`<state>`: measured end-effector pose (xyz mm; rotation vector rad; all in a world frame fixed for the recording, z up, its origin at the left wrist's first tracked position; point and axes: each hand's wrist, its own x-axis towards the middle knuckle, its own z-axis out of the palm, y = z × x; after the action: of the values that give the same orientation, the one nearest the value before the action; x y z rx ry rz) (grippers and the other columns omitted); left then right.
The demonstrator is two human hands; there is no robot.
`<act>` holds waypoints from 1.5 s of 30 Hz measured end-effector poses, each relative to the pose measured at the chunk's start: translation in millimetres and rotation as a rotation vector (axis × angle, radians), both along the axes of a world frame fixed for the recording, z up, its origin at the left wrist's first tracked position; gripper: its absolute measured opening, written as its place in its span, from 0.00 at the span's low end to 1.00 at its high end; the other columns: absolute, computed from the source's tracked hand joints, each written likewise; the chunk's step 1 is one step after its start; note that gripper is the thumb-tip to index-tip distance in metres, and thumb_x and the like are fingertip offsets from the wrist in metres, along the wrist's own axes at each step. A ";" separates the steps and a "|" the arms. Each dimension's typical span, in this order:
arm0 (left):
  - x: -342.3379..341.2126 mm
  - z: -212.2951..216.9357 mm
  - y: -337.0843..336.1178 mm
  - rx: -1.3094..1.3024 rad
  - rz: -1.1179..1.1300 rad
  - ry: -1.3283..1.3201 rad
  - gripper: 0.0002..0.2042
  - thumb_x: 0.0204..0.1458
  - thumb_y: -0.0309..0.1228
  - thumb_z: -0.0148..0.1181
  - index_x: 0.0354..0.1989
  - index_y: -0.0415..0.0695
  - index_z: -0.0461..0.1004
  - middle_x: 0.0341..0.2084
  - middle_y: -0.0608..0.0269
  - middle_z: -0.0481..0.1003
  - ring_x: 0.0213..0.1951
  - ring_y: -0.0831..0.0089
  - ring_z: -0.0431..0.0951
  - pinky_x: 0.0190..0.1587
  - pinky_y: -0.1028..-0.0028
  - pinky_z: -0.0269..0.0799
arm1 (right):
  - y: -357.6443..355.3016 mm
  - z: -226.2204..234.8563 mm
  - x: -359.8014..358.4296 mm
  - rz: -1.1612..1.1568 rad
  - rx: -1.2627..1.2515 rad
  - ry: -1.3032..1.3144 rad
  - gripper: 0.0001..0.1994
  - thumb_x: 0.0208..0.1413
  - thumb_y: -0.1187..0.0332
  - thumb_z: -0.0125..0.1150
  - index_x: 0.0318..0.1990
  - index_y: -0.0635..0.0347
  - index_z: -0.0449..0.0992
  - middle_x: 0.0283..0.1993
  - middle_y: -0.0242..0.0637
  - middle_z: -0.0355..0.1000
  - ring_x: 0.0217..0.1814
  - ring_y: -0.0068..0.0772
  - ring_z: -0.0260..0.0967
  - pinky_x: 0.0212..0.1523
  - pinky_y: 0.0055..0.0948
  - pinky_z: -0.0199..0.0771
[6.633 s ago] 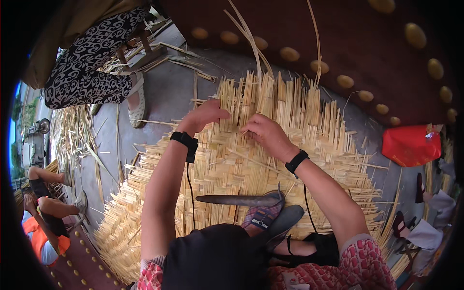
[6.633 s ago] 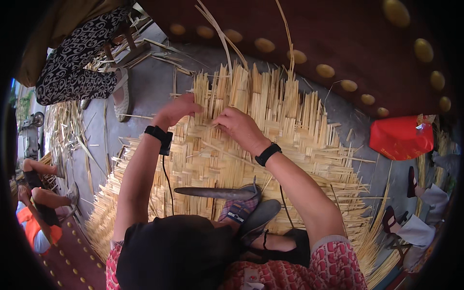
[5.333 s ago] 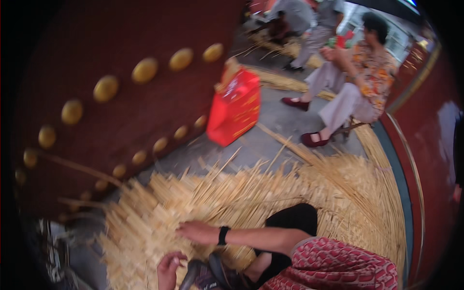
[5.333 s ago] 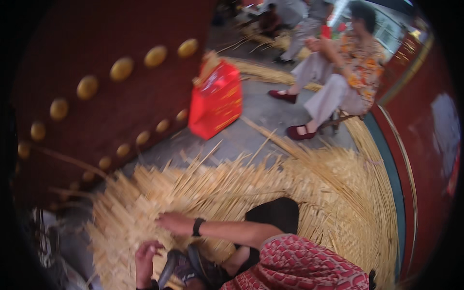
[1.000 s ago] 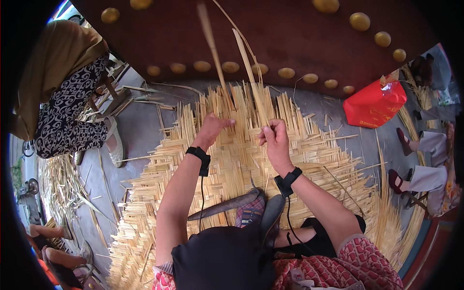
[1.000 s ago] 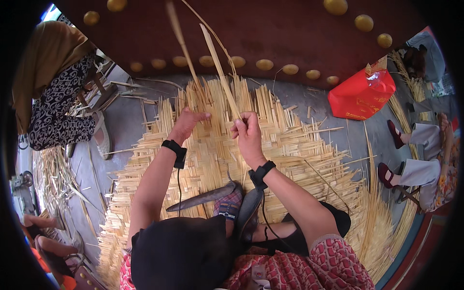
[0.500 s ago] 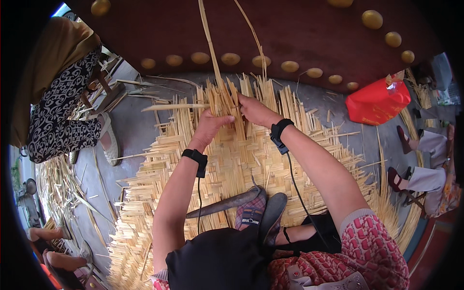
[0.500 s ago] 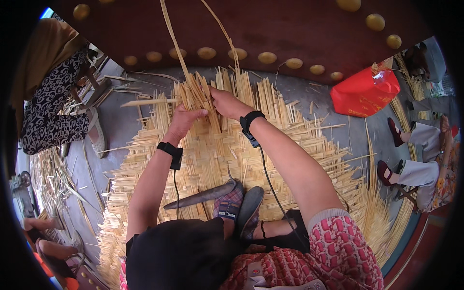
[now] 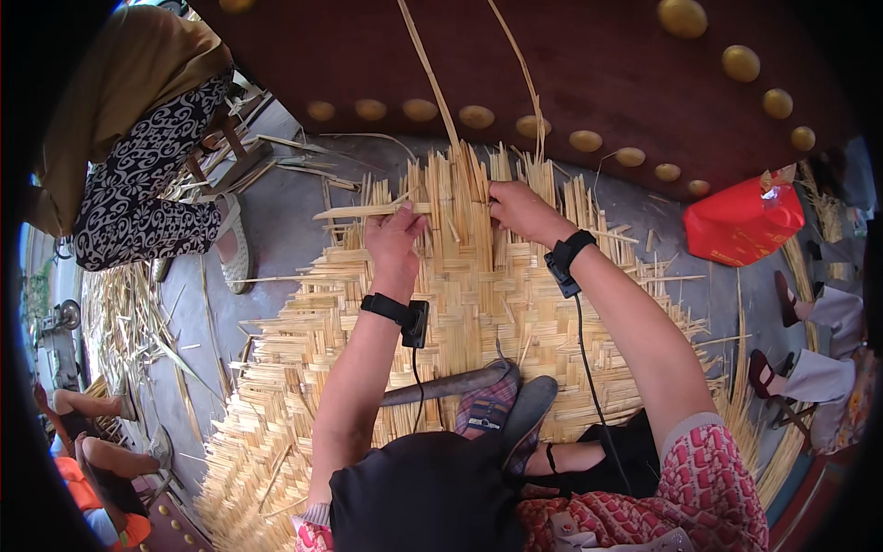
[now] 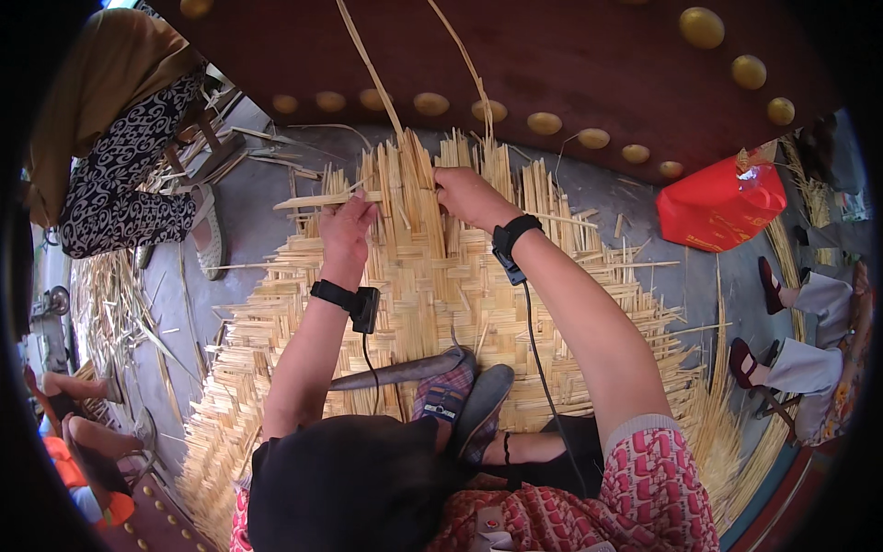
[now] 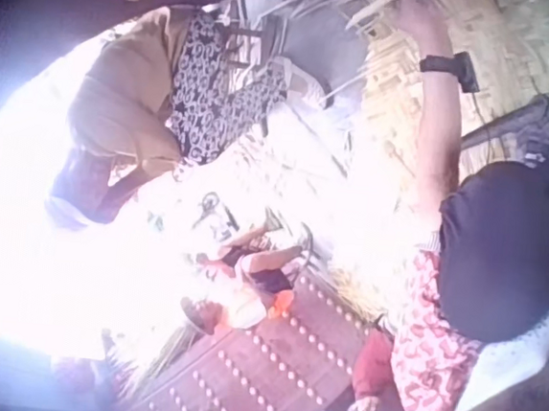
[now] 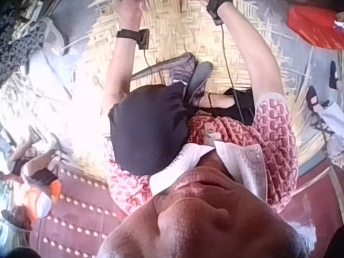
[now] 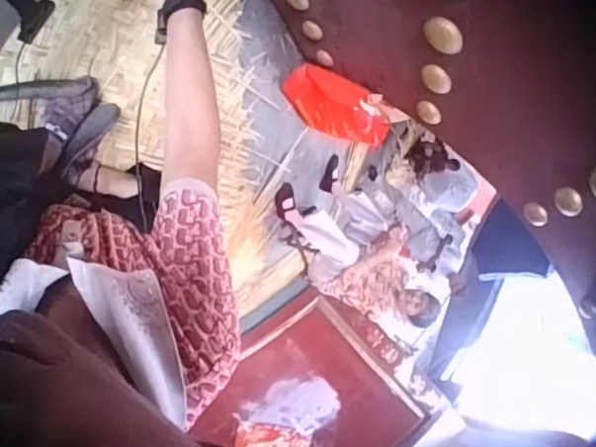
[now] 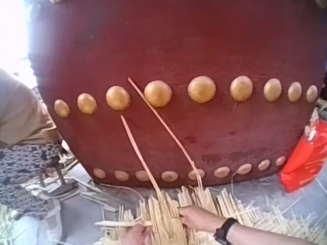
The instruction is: Weaving a large circular mat using thin strips of bamboo or straw, occasionally using a wooden baton to compress the weave.
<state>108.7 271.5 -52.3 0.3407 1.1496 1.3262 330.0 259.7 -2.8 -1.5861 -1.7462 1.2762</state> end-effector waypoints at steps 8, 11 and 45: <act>-1.7 -17.1 -36.9 0.192 -0.103 0.461 0.08 0.48 0.19 0.67 0.29 0.43 0.73 0.26 0.68 0.77 0.28 0.82 0.72 0.26 0.79 0.66 | -34.3 21.6 -11.9 0.018 0.262 -0.417 0.09 0.54 0.78 0.53 0.41 0.73 0.68 0.31 0.59 0.72 0.37 0.61 0.73 0.37 0.44 0.76; -3.9 -36.2 -39.6 0.210 -0.228 0.442 0.10 0.48 0.13 0.61 0.36 0.40 0.74 0.31 0.65 0.76 0.33 0.78 0.74 0.38 0.78 0.70 | -39.1 -28.7 -0.6 0.050 0.134 -0.481 0.11 0.53 0.76 0.56 0.43 0.71 0.67 0.33 0.55 0.72 0.37 0.58 0.73 0.37 0.45 0.75; -80.2 18.7 33.8 0.141 -1.018 0.776 0.10 0.55 0.26 0.63 0.44 0.36 0.77 0.33 0.66 0.79 0.35 0.77 0.76 0.42 0.76 0.71 | -3.2 -58.1 -88.0 -0.123 0.081 0.240 0.15 0.59 0.71 0.59 0.53 0.60 0.74 0.54 0.38 0.73 0.48 0.35 0.73 0.52 0.31 0.72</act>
<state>28.5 305.3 -33.7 1.4170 1.2107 0.3367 242.0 256.5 -60.9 -1.4086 -1.5098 1.2625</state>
